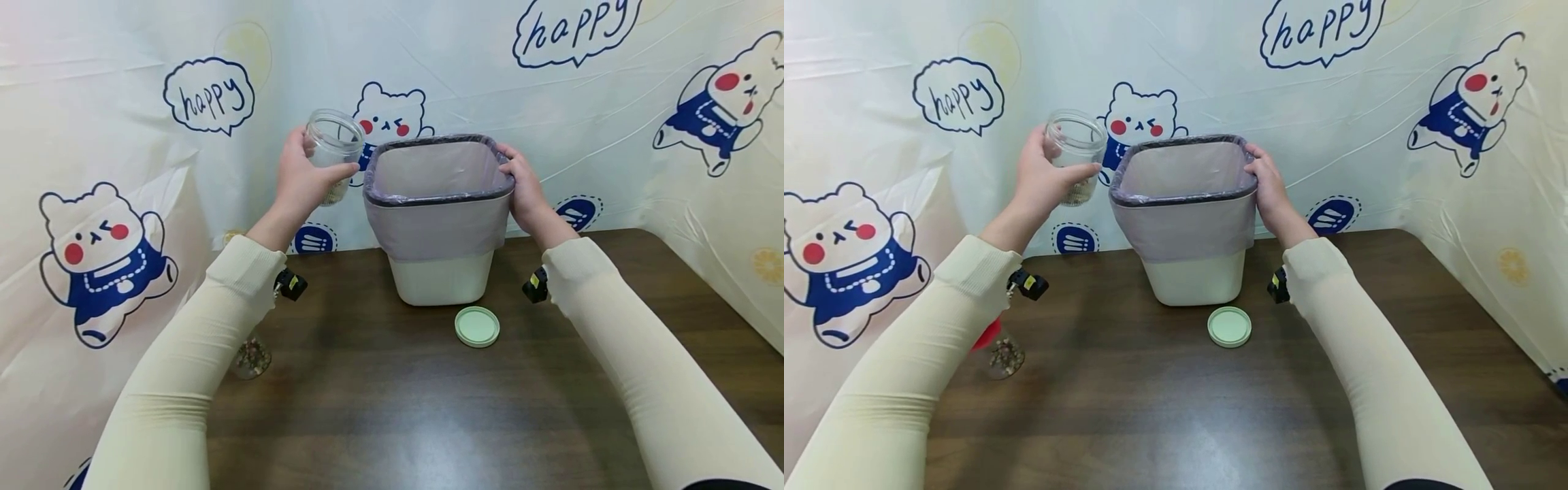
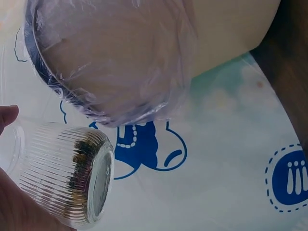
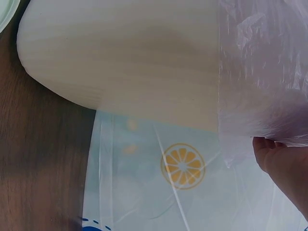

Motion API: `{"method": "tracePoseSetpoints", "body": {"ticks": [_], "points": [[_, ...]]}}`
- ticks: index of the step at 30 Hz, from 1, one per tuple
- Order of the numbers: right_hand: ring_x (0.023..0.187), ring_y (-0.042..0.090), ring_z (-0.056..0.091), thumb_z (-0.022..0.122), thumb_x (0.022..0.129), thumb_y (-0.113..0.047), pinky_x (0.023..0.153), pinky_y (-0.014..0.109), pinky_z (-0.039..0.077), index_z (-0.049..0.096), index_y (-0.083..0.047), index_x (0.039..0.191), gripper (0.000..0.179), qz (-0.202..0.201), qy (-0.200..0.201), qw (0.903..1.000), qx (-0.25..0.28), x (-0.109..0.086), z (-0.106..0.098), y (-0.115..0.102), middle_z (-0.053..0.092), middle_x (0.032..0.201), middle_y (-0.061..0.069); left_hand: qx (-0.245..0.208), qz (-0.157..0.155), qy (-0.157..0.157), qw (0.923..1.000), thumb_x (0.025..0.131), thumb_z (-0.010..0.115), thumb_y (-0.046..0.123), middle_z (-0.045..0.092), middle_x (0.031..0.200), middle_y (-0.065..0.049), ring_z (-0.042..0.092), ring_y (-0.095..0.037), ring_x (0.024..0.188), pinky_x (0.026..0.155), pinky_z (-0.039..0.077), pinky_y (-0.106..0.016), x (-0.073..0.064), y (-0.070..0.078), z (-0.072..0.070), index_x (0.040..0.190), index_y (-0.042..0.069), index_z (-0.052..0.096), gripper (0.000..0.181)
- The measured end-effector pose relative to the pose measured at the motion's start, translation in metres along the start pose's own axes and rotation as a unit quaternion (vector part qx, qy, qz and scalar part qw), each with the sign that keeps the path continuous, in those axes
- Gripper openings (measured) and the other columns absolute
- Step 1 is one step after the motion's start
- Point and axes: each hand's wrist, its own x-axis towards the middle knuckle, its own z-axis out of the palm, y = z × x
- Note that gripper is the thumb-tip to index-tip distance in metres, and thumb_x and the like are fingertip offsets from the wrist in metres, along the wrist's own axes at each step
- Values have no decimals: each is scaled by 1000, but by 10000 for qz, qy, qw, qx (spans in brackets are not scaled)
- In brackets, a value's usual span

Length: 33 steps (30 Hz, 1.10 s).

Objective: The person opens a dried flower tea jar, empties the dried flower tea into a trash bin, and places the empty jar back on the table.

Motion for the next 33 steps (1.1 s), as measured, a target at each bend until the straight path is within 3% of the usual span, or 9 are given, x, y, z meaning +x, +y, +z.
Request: {"method": "tracePoseSetpoints", "body": {"ticks": [6,15,33], "points": [[129,26,30,31,95,-18,92,28,31,30,-11,150,56,-16,16,10000,7,0,0,0,29,151,9,578,194,41,9981,76,82,38,39,142,-4,37,-20,129,97,44,-41,7,4,7,144,19,35,85],[130,24,28,30,96,-19,97,31,29,29,-12,151,56,15,38,10000,-75,-1,0,0,28,152,6,1251,340,-20,9916,77,81,41,36,147,0,31,-12,134,104,36,-34,14,11,14,149,19,31,91],[126,22,31,32,95,-19,93,27,30,32,-13,151,56,69,194,9998,-51,-2,1,0,29,151,5,2021,915,-79,9751,76,81,36,43,138,-5,34,-20,127,102,33,-35,21,17,24,146,17,35,86]]}}
